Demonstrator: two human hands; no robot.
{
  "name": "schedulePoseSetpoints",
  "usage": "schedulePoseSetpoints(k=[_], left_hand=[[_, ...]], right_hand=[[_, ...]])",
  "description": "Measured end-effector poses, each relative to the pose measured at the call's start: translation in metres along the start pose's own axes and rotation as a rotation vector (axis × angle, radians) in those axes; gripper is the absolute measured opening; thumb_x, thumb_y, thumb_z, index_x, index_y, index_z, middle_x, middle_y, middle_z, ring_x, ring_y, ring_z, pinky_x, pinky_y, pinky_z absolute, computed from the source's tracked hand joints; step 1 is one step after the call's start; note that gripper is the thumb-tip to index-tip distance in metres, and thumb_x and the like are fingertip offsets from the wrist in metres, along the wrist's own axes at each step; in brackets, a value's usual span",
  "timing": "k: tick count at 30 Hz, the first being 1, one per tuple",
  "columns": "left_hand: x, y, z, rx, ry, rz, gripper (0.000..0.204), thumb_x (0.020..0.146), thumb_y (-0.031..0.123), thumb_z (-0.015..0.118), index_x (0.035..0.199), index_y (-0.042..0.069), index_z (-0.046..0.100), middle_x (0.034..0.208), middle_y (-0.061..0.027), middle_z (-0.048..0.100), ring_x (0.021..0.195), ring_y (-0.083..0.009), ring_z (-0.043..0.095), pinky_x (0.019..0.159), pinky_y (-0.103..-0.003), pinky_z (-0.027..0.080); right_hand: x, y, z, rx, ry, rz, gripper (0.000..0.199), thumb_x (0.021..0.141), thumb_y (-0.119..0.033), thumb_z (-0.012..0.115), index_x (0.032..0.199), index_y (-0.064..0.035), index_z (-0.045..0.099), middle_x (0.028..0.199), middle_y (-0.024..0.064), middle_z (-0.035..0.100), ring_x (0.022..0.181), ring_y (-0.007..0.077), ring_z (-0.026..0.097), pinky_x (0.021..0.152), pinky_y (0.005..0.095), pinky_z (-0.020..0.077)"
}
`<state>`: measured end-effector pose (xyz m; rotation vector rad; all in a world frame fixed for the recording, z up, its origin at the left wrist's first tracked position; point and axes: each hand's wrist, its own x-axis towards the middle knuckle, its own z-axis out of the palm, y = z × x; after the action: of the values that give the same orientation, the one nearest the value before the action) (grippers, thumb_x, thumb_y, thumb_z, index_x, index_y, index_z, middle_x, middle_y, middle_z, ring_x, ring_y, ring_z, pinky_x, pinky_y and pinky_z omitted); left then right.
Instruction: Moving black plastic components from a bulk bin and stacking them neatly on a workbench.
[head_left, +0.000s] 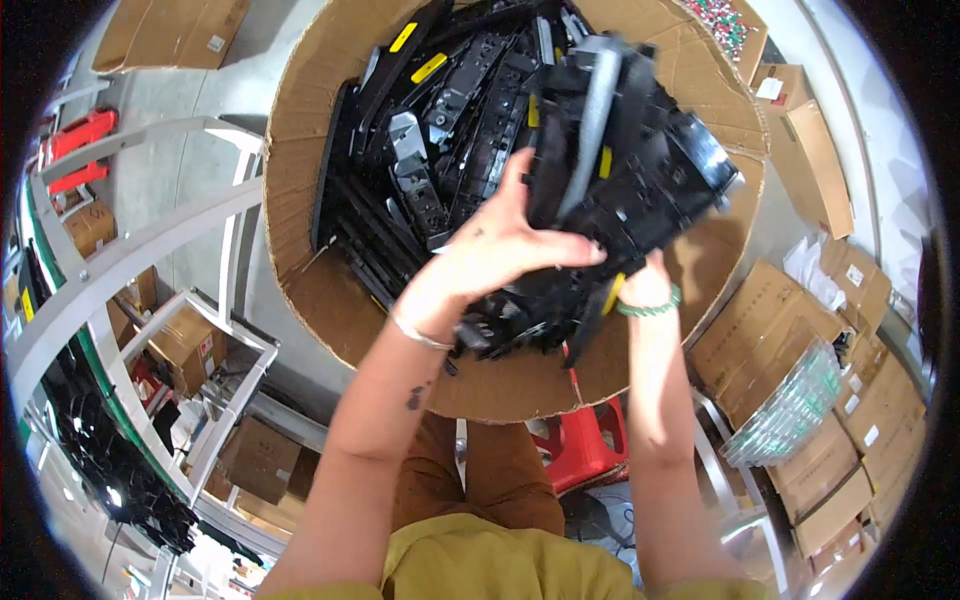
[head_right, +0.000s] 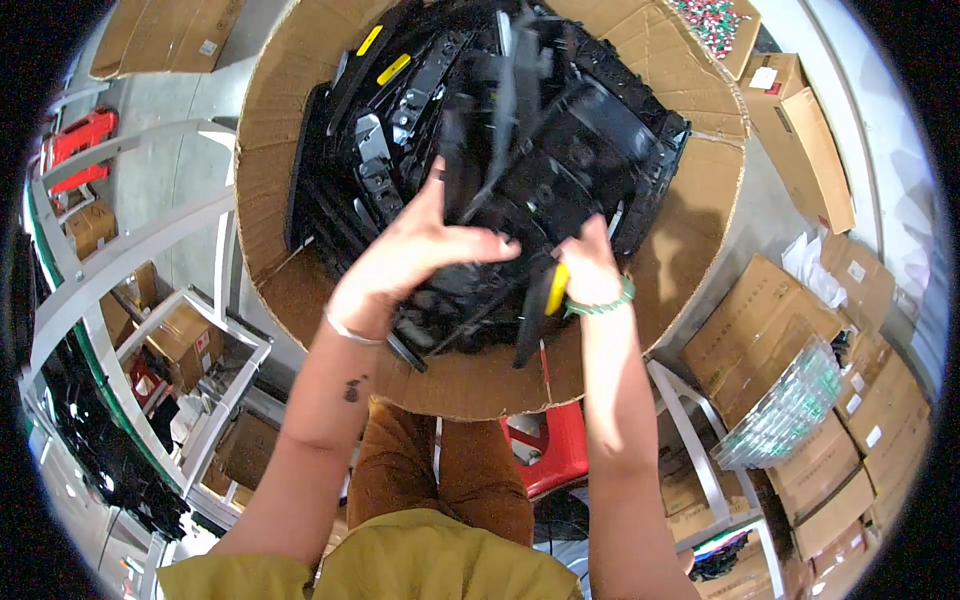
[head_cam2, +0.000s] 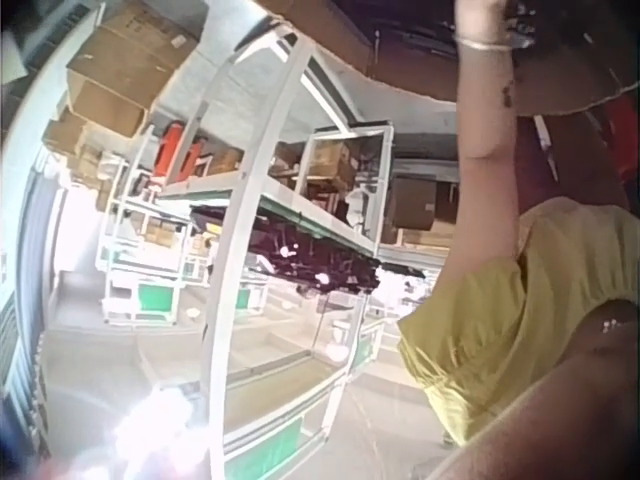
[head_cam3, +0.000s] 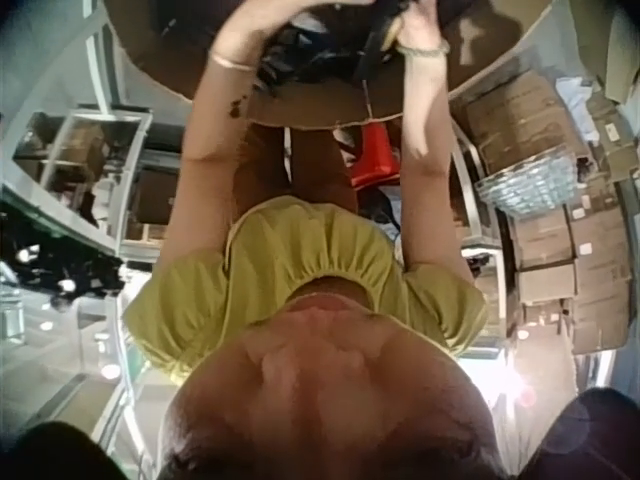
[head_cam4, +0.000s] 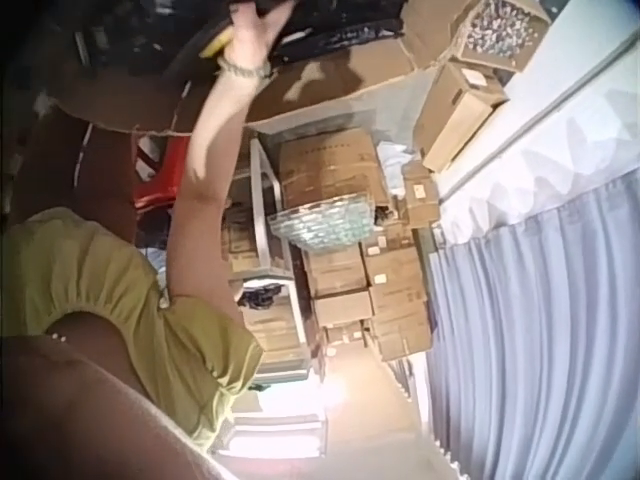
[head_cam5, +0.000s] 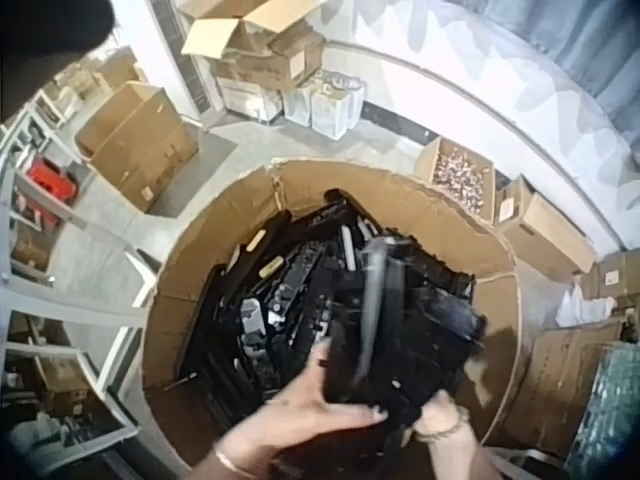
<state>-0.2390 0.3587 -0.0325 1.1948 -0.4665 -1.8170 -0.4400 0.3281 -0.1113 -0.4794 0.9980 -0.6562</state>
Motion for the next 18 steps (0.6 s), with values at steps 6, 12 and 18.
schedulePoseSetpoints(k=[6,12,18], left_hand=[[0.047,0.016,-0.063,0.249,0.121,-0.148,0.112,0.053,0.032,0.078,0.131,-0.013,0.012,0.111,-0.0197,0.053,0.101,-0.0241,0.053,0.091,-0.029,0.039],[0.072,0.016,-0.091,0.33,0.105,-0.275,0.119,0.051,0.037,0.079,0.134,-0.009,0.008,0.117,-0.0205,0.048,0.106,-0.0247,0.049,0.093,-0.03,0.036],[0.09,0.018,-0.12,0.192,0.02,-0.371,0.122,0.052,0.041,0.078,0.137,-0.006,0.003,0.126,-0.0198,0.041,0.111,-0.0234,0.045,0.095,-0.03,0.034]], right_hand=[[0.068,0.047,0.056,0.256,0.034,0.101,0.051,0.075,-0.015,0.063,0.121,-0.0022,0.044,0.11,0.0079,0.056,0.098,0.0185,0.054,0.084,0.0324,0.0428],[0.086,0.065,0.063,0.04,0.176,-0.05,0.044,0.072,-0.012,0.07,0.111,-0.0012,0.052,0.104,0.0057,0.059,0.097,0.016,0.054,0.086,0.0292,0.0409],[0.102,0.051,0.061,0.08,-0.036,0.062,0.048,0.075,-0.019,0.069,0.115,-0.0039,0.049,0.106,0.0064,0.059,0.1,0.017,0.053,0.088,0.03,0.0409]])
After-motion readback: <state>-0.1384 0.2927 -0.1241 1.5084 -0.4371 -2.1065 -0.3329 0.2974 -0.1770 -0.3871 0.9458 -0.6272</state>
